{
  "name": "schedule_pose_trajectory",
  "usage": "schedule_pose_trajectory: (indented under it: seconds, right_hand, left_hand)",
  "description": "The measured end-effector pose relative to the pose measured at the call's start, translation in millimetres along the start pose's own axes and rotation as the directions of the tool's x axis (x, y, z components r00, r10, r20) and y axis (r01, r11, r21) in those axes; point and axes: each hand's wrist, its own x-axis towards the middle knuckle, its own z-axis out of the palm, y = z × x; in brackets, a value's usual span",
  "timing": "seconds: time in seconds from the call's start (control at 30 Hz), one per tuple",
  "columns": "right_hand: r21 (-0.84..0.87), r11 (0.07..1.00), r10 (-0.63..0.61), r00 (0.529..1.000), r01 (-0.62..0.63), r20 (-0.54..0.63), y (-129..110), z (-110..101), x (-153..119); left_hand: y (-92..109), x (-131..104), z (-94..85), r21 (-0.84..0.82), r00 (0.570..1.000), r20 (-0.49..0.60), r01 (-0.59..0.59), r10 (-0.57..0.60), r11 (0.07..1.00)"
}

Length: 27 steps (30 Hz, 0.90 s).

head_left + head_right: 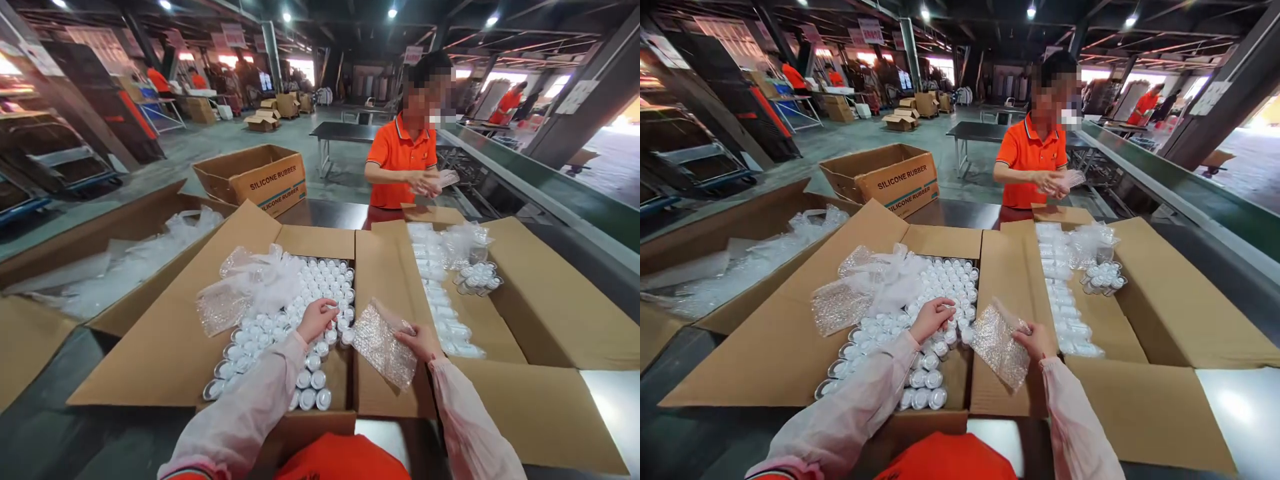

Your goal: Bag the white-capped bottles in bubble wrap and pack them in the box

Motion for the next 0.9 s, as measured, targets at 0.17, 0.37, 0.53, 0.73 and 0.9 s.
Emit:
schedule_pose_trajectory:
  seconds: [0.17,0.37,0.53,0.73,0.9]
  right_hand:
    - [-0.268,0.961,-0.023,0.951,-0.064,-0.307,-8,-10,-18]
    - [-0.448,0.886,-0.216,0.962,0.122,-0.165,-60,37,-30]
    - [-0.524,0.849,-0.146,0.983,0.066,-0.113,-76,81,-30]
    - [-0.556,0.831,-0.054,0.996,0.009,-0.065,-49,61,-50]
    - [-0.439,0.898,-0.011,0.999,-0.010,-0.045,-17,41,-65]
  left_hand:
    - [-13,-2,-11.0,0.286,0.998,0.003,-0.068,0.070,0.956]
    - [-23,-18,30.2,0.637,0.965,0.182,-0.263,0.190,0.725]
    - [-27,-22,53.5,0.774,0.946,0.222,-0.318,0.237,0.547]
    - [-39,-30,47.0,0.769,0.895,0.324,-0.439,0.308,0.465]
    - [-36,-36,45.0,0.714,0.914,0.235,-0.393,0.330,0.580]
